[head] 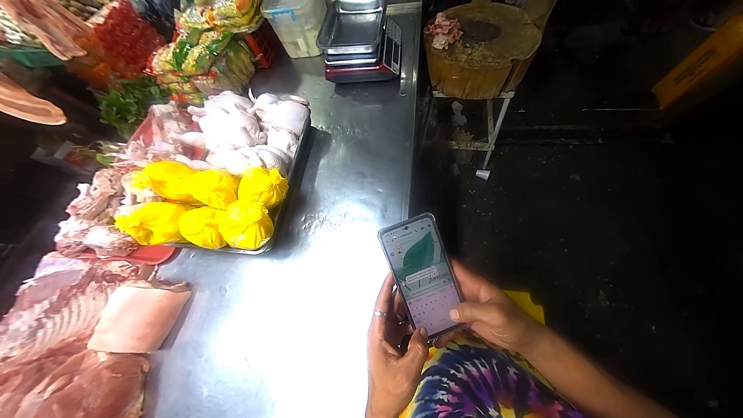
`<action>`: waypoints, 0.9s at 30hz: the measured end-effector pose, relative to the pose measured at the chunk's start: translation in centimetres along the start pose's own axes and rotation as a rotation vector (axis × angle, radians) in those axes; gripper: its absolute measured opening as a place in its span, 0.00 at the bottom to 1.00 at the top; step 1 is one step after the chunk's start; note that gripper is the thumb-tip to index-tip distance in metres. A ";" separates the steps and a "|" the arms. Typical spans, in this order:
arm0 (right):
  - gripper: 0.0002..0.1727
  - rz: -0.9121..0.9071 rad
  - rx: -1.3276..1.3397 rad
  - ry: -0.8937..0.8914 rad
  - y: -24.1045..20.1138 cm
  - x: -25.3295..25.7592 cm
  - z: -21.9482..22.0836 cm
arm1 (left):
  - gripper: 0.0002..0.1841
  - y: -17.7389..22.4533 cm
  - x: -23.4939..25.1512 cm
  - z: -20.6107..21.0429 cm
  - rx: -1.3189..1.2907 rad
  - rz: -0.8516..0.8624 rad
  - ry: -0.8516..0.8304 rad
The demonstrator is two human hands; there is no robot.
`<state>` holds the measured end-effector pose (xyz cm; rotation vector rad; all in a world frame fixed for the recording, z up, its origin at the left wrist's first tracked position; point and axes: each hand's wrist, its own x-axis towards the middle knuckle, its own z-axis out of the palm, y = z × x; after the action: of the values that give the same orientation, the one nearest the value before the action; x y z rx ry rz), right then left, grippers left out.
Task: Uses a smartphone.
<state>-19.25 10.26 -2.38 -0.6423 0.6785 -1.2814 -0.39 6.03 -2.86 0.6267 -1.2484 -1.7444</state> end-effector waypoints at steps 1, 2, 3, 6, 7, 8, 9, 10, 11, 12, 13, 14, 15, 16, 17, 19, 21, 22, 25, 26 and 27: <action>0.45 -0.001 0.005 -0.003 0.0 0.0 0.0 | 0.46 0.0 0.0 0.0 0.001 0.001 0.001; 0.45 0.000 0.004 -0.005 -0.1 0.0 0.0 | 0.46 0.1 0.0 0.0 0.003 0.001 0.003; 0.45 0.003 0.002 -0.007 -0.1 0.1 0.1 | 0.46 0.1 0.0 0.0 0.004 0.000 0.002; 0.44 0.004 0.010 -0.020 -0.1 0.1 0.0 | 0.46 0.2 0.0 0.0 0.014 -0.002 0.008; 0.44 0.007 0.018 -0.022 -0.1 0.2 -0.1 | 0.45 0.2 0.0 0.0 0.015 0.002 0.010; 0.43 0.009 0.030 -0.021 -0.1 0.2 -0.1 | 0.45 0.2 0.0 0.0 0.011 0.006 0.010; 0.42 0.010 0.045 -0.018 -0.1 0.2 -0.1 | 0.45 0.2 0.0 0.0 0.008 0.010 0.005; 0.41 0.013 0.054 -0.013 -0.1 0.2 -0.1 | 0.44 0.2 0.0 -0.1 0.002 0.013 0.000; 0.39 0.017 0.060 -0.006 0.0 0.2 -0.1 | 0.44 0.1 -0.1 -0.1 -0.003 0.014 0.000; 0.38 0.023 0.060 0.009 0.0 0.2 -0.1 | 0.44 0.1 -0.1 -0.1 -0.006 0.010 0.005; 0.36 0.028 0.055 0.026 -0.1 0.3 0.0 | 0.44 0.0 -0.2 -0.1 -0.008 0.007 0.008; 0.34 0.033 0.051 0.043 -0.1 0.3 0.0 | 0.44 0.0 -0.2 -0.1 -0.007 0.006 0.009; 0.33 0.038 0.048 0.057 0.0 0.3 0.1 | 0.44 -0.1 -0.3 -0.2 -0.008 0.007 0.006; 0.32 0.040 0.050 0.070 0.0 0.4 0.0 | 0.44 -0.1 -0.3 -0.2 -0.011 0.012 0.001; 0.31 0.040 0.049 0.085 0.1 0.4 0.0 | 0.44 -0.2 -0.3 -0.2 -0.014 0.017 -0.003; 0.31 0.044 0.045 0.112 0.0 0.4 0.1 | 0.44 -0.2 -0.2 -0.1 -0.020 0.020 -0.013; 0.29 0.043 0.052 0.121 0.0 0.4 0.2 | 0.43 -0.1 -0.2 -0.1 -0.025 0.021 -0.020; 0.28 0.041 0.054 0.121 0.0 0.4 0.2 | 0.43 -0.1 -0.2 -0.2 -0.024 0.023 -0.022; 0.26 0.046 0.052 0.152 0.0 0.3 0.3 | 0.43 -0.3 -0.2 -0.1 -0.021 0.027 -0.025; 0.25 0.048 0.055 0.170 0.0 0.3 0.3 | 0.43 -0.3 -0.2 -0.1 -0.028 0.027 -0.027; 0.25 0.048 0.064 0.174 0.0 0.3 0.3 | 0.43 -0.4 -0.1 -0.1 -0.041 0.026 -0.034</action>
<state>-18.97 9.97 -2.16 -0.4627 0.7877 -1.3187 -0.39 6.13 -3.27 0.5568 -1.2358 -1.7611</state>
